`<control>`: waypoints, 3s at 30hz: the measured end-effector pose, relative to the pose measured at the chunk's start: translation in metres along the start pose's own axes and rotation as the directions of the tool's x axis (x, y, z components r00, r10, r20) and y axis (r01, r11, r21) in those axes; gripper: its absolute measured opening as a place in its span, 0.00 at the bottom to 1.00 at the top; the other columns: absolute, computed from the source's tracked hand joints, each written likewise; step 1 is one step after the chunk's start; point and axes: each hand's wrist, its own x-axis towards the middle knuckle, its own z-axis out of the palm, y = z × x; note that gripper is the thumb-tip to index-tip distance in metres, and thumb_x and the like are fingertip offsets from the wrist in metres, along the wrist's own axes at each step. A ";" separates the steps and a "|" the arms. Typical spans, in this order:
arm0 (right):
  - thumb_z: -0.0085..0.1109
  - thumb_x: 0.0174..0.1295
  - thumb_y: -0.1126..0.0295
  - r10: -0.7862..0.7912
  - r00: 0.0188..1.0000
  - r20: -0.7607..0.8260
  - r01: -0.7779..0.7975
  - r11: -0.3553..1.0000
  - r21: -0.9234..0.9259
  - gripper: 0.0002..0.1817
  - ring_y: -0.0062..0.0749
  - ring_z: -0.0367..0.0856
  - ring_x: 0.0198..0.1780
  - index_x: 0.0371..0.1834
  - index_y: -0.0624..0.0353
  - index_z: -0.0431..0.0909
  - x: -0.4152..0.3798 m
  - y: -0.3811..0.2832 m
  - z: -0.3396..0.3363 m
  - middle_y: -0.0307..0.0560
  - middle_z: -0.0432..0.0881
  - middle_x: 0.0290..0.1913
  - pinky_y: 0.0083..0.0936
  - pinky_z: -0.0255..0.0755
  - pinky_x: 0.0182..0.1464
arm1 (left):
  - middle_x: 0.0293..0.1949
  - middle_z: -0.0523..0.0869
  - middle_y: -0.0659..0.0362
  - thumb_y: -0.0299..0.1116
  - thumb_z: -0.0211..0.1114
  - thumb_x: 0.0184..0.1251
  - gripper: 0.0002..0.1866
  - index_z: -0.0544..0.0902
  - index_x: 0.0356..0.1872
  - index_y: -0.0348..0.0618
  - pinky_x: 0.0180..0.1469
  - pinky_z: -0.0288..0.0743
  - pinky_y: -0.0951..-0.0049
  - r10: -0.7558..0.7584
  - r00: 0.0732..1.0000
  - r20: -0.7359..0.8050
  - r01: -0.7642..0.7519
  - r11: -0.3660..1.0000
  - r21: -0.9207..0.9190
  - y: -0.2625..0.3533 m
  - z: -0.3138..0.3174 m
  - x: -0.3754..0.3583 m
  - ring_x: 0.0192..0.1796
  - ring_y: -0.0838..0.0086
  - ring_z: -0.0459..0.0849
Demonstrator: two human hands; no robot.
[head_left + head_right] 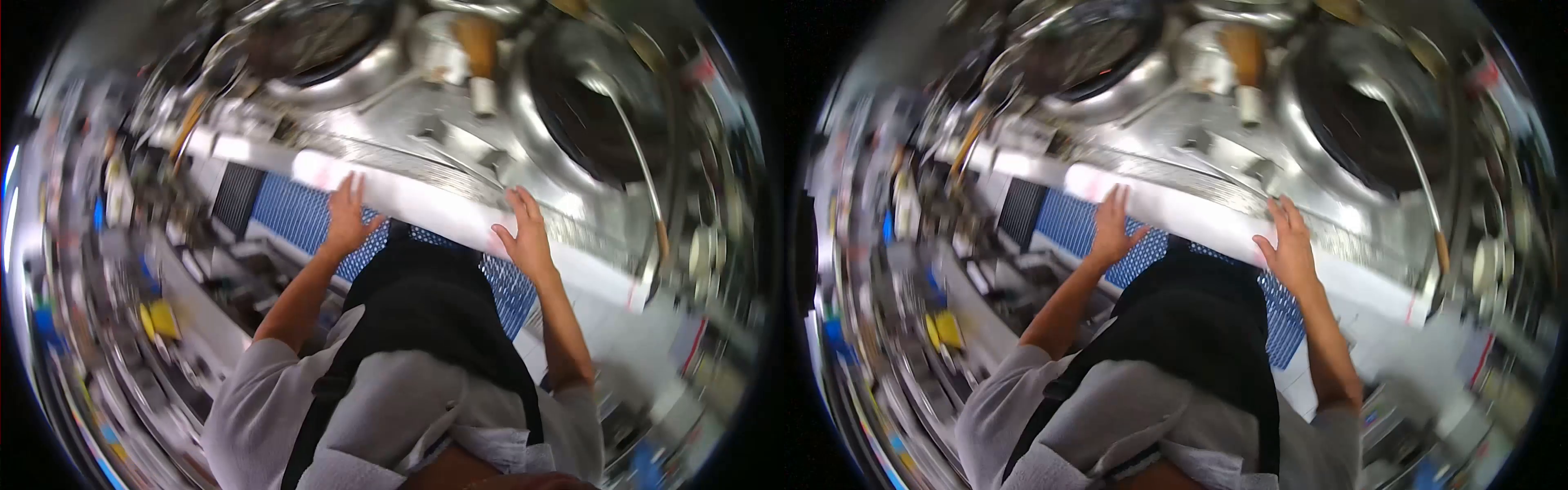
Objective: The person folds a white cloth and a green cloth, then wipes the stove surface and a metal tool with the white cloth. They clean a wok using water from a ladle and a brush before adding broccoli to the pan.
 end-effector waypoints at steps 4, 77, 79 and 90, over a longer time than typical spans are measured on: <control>0.66 0.65 0.73 -0.333 0.917 0.220 0.257 0.914 0.312 0.23 0.44 0.85 0.51 0.64 0.62 0.79 0.066 -0.046 0.029 0.53 0.83 0.59 0.34 0.77 0.57 | 0.75 0.68 0.43 0.39 0.74 0.63 0.40 0.67 0.76 0.46 0.75 0.63 0.51 -0.323 0.941 0.097 0.337 0.886 -0.317 0.049 -0.013 -0.086 0.74 0.43 0.68; 0.52 0.64 0.74 -0.313 0.867 -0.387 0.388 0.912 0.131 0.15 0.43 0.81 0.35 0.52 0.60 0.82 0.626 0.035 -0.045 0.49 0.84 0.37 0.33 0.77 0.47 | 0.44 0.91 0.47 0.41 0.69 0.66 0.15 0.87 0.46 0.41 0.55 0.82 0.63 -0.646 0.649 0.401 0.760 0.573 -0.307 0.030 0.129 -0.390 0.48 0.55 0.90; 0.51 0.64 0.75 -0.280 0.912 -0.300 0.330 0.935 0.130 0.14 0.44 0.77 0.30 0.50 0.61 0.81 0.647 0.063 -0.033 0.49 0.81 0.33 0.32 0.75 0.45 | 0.38 0.91 0.54 0.36 0.65 0.67 0.09 0.90 0.44 0.50 0.45 0.83 0.58 -0.794 0.453 0.405 0.864 0.279 -0.420 0.058 0.076 -0.368 0.42 0.56 0.90; 0.59 0.64 0.67 -0.245 0.969 0.015 0.242 0.942 -0.231 0.10 0.52 0.88 0.41 0.41 0.58 0.87 0.628 0.024 -0.063 0.58 0.89 0.37 0.44 0.79 0.47 | 0.45 0.91 0.50 0.28 0.66 0.74 0.10 0.85 0.50 0.33 0.53 0.79 0.73 -0.535 0.838 0.106 0.464 0.597 -0.654 0.028 -0.082 0.046 0.49 0.72 0.89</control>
